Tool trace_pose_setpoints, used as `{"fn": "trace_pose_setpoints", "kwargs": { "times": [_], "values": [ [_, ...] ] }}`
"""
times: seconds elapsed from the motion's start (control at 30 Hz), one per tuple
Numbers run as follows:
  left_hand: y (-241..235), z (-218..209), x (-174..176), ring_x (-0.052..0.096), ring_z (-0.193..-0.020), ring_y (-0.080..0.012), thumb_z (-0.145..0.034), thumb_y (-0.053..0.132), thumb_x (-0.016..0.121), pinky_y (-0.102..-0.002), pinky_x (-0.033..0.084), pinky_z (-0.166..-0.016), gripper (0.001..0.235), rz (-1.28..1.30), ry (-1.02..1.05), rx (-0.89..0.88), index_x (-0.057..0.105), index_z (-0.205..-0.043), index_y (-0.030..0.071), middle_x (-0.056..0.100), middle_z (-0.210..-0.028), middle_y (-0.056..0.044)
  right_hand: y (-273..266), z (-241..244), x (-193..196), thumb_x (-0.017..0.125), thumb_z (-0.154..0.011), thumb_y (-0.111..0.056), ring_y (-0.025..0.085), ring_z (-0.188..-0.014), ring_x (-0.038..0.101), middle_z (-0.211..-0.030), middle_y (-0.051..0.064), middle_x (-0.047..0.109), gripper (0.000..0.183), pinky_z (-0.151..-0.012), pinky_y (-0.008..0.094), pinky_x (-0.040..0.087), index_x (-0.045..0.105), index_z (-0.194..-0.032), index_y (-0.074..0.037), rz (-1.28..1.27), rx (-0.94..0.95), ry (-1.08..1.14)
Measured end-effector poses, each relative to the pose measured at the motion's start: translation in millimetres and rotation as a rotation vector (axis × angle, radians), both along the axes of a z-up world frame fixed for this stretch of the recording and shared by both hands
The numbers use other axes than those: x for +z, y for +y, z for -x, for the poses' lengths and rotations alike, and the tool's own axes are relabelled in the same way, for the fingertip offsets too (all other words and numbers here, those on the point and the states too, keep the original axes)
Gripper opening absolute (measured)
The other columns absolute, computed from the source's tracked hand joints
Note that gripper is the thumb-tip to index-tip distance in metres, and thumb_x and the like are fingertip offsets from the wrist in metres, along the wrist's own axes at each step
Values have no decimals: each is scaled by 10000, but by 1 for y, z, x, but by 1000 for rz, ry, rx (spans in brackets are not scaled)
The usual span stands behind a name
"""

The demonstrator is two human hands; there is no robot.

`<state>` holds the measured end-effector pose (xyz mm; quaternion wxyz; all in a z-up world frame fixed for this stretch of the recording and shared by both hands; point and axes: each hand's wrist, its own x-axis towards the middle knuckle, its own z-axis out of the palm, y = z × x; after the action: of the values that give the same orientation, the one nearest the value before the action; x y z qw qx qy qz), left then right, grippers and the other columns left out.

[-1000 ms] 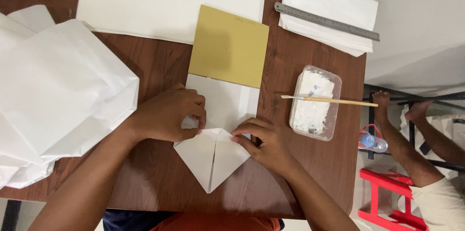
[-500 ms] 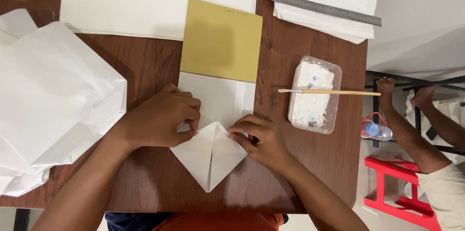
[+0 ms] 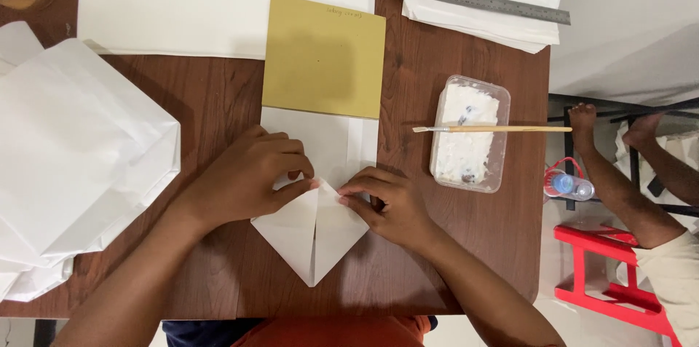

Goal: The person folds a white sheet of paper over a yellow backing, then uses a brush to apply white adhesive from a plastic container onto the paper edges. They press the glued edges together to form a sealed corner and continue applying glue to additional folded sections.

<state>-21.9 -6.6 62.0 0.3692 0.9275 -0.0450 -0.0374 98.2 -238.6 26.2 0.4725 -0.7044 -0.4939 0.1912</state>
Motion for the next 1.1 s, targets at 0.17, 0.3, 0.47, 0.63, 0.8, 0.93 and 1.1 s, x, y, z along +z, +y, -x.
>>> {"fn": "trace_pose_setpoints", "kwargs": {
  "times": [0.17, 0.3, 0.47, 0.63, 0.8, 0.93, 1.1],
  "values": [
    [-4, -3, -15, 662, -724, -207, -871, 144, 740, -374, 467, -769, 52, 32, -104, 79, 787, -852, 156, 660, -687, 6, -2, -2, -2, 803, -854, -37, 139, -508, 594, -861, 87, 713, 224, -481, 271, 480, 745, -1069, -57, -26, -31, -48],
    [-4, -4, -15, 660, -722, -206, -875, 149, 758, -373, 463, -759, 46, 7, -133, 89, 778, -833, 150, 662, -685, 4, -2, 0, 1, 775, -868, -37, 159, -487, 595, -835, 93, 706, 236, -459, 273, 477, 735, -1100, -47, 0, -48, -38],
    [-3, -5, -8, 678, -731, -226, -911, 163, 750, -386, 485, -771, 97, -12, -94, 76, 788, -833, 119, 707, -710, -29, -2, 2, -5, 792, -860, -31, 156, -460, 583, -804, 83, 696, 185, -436, 280, 466, 746, -1039, -49, 0, -72, -126],
    [8, -2, -5, 666, -750, -228, -930, 219, 695, -393, 473, -794, 212, 3, -4, 17, 773, -758, 123, 684, -685, -17, 1, 2, 2, 774, -875, -24, 200, -588, 663, -832, 94, 694, 146, -508, 302, 512, 747, -1016, -51, 21, -85, -139],
    [8, 2, -4, 646, -768, -222, -853, 232, 735, -391, 459, -814, 176, -48, 54, -38, 749, -692, 162, 659, -670, 19, -3, 3, -2, 775, -884, -40, 201, -682, 693, -867, 89, 694, 75, -571, 301, 532, 752, -951, -64, 35, -83, -149],
    [7, 1, -7, 630, -757, -201, -843, 225, 736, -380, 455, -812, 187, -50, 81, -19, 733, -665, 167, 631, -640, 35, -4, 4, -2, 780, -889, -57, 221, -753, 707, -887, 91, 682, 72, -626, 327, 554, 746, -950, -71, 59, -78, -142],
    [9, 1, -10, 619, -764, -189, -823, 224, 756, -366, 451, -818, 177, -54, 92, -25, 726, -654, 179, 624, -635, 48, -5, 7, -4, 785, -888, -64, 229, -763, 708, -884, 88, 674, 60, -635, 335, 560, 737, -923, -73, 78, -84, -154]
  ]
}}
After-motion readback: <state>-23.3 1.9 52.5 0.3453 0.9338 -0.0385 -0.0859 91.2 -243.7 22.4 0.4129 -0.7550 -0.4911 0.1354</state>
